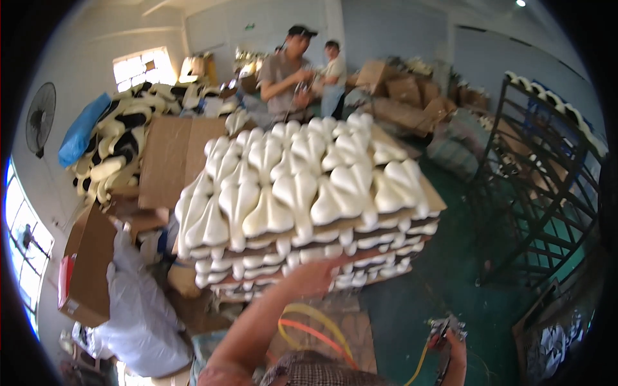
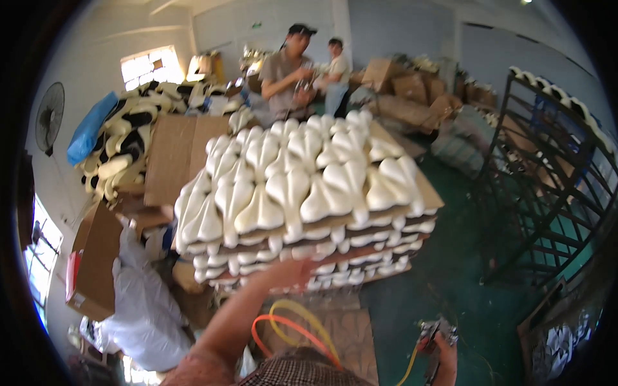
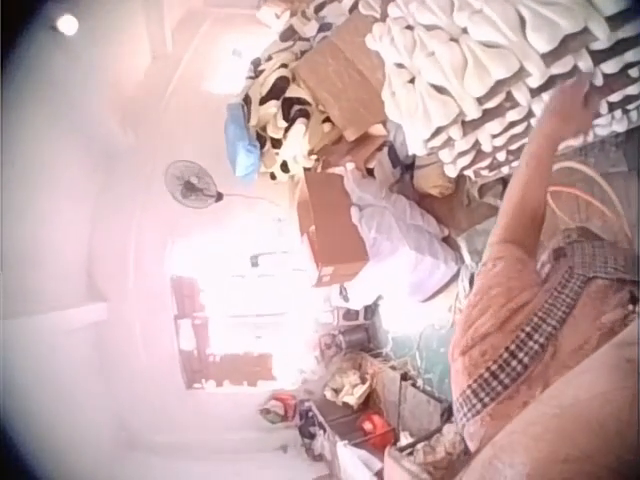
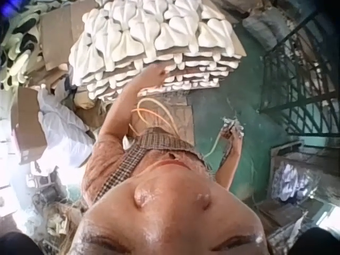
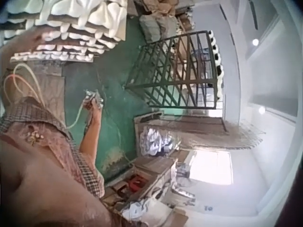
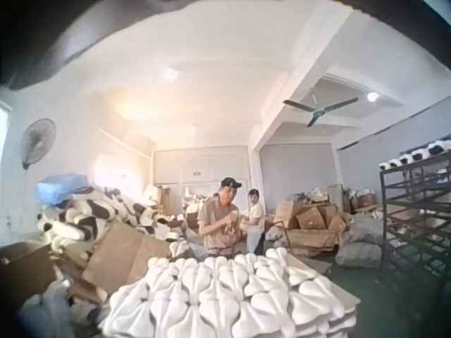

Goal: Apply spray coating or adhesive to layers of bicycle seats in a factory setting.

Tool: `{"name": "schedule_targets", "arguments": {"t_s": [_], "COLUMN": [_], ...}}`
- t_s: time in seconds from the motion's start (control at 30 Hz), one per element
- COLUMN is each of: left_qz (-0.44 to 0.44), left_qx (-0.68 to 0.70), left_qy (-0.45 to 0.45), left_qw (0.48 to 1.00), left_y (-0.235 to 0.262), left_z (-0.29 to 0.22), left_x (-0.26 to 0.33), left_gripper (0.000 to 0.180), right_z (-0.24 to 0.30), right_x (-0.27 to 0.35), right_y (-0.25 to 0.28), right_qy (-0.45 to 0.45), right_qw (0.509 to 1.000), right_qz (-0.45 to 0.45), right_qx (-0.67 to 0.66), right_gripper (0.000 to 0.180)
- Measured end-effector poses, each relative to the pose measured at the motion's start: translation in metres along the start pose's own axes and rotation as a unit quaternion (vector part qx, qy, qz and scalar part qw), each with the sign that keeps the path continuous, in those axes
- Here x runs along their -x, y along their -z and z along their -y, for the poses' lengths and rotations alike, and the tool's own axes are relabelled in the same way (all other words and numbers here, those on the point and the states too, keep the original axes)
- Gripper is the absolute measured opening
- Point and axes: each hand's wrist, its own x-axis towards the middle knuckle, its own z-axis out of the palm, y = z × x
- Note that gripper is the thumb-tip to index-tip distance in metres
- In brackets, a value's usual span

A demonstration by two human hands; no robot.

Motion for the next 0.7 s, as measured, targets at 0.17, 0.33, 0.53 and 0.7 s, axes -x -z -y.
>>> {"name": "schedule_targets", "arguments": {"t_s": [0.17, 0.33, 0.53, 0.7], "left_qz": [0.014, -0.002, 0.149, 0.091], "left_qx": [-0.021, 0.063, 0.012, -0.026], "left_qy": [0.161, -0.359, -0.133, -0.046], "left_qw": [0.987, 0.931, 0.98, 0.994], "left_y": [0.118, -0.061, -0.189, -0.172], "left_z": [-0.077, -0.054, 0.095, 0.153], "left_x": [-0.156, -0.047, 0.017, 0.057], "left_gripper": [0.033, 0.033, 0.038, 0.055], "right_z": [0.029, 0.011, -0.012, -0.008], "right_x": [0.007, 0.042, 0.055, 0.043], "right_y": [-0.024, -0.035, -0.005, -0.014], "right_qy": [-0.009, 0.047, -0.1, -0.074], "right_qw": [0.999, 0.995, 0.995, 0.996], "right_qz": [-0.019, -0.043, 0.019, 0.05], "right_qx": [0.043, -0.074, 0.013, 0.001], "right_gripper": [0.029, 0.033, 0.028, 0.031]}}
